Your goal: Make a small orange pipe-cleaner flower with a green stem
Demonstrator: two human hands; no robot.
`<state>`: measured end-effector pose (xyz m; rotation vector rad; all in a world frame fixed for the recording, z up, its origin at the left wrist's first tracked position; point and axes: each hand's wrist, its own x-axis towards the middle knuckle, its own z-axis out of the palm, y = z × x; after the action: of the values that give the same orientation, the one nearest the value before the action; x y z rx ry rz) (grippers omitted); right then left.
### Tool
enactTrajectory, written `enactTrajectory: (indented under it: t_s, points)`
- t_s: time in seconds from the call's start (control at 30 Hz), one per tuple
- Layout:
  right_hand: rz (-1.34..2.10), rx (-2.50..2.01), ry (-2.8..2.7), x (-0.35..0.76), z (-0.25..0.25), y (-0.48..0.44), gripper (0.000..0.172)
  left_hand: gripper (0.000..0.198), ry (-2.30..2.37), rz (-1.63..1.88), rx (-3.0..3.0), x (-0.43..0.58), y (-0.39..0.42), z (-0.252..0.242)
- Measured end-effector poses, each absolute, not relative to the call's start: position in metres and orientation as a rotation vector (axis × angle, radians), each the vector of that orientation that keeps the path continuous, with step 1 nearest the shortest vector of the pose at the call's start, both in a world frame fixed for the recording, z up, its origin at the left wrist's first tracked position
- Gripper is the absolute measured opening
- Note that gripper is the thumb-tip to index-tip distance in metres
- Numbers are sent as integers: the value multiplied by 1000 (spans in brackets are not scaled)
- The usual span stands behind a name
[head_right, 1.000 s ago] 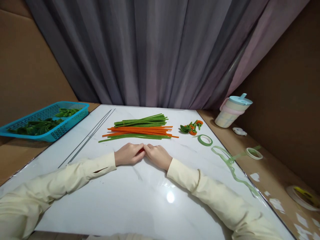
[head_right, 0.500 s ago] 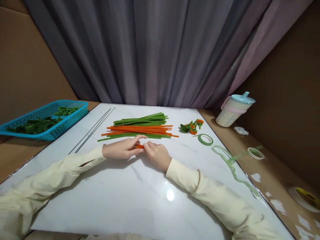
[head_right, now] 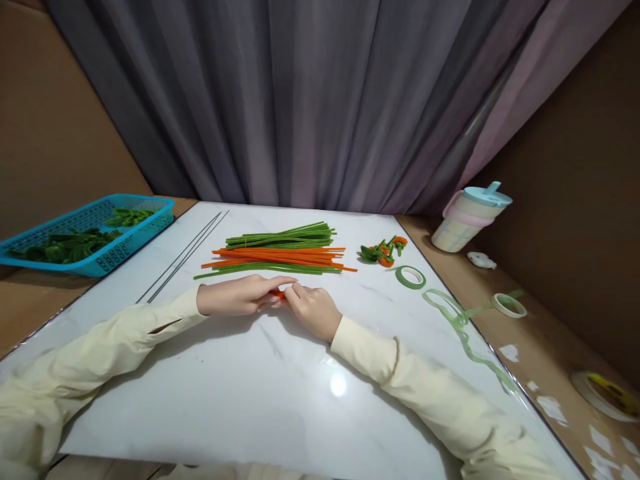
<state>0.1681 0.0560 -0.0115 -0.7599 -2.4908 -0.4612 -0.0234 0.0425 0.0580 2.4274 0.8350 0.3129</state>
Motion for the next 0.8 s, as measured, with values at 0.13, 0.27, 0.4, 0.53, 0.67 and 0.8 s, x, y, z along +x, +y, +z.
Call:
enactTrajectory:
  t_s: [0.13, 0.27, 0.4, 0.53, 0.67, 0.8]
  points:
    - [-486, -757, -2496, 168, -9, 55, 38, 39, 910, 300, 2358, -23, 44, 56]
    - [-603, -681, -2463, 168, -6, 55, 35, 37, 860, 369, 2250, -22, 44, 54]
    - [-645, -634, -2499, 169, -4, 55, 34, 35, 813, 359, 2070, -23, 47, 52]
    - [-590, -580, -2530, 171, -3, 57, 33, 34, 813, 336, 1985, -24, 51, 51]
    - [-475, -599, -2529, 172, -5, 57, 30, 21, 855, 362, 2040, -20, 48, 55]
    - [-366, -620, -2495, 172, -8, 56, 31, 20, 974, 362, 2179, -13, 42, 55]
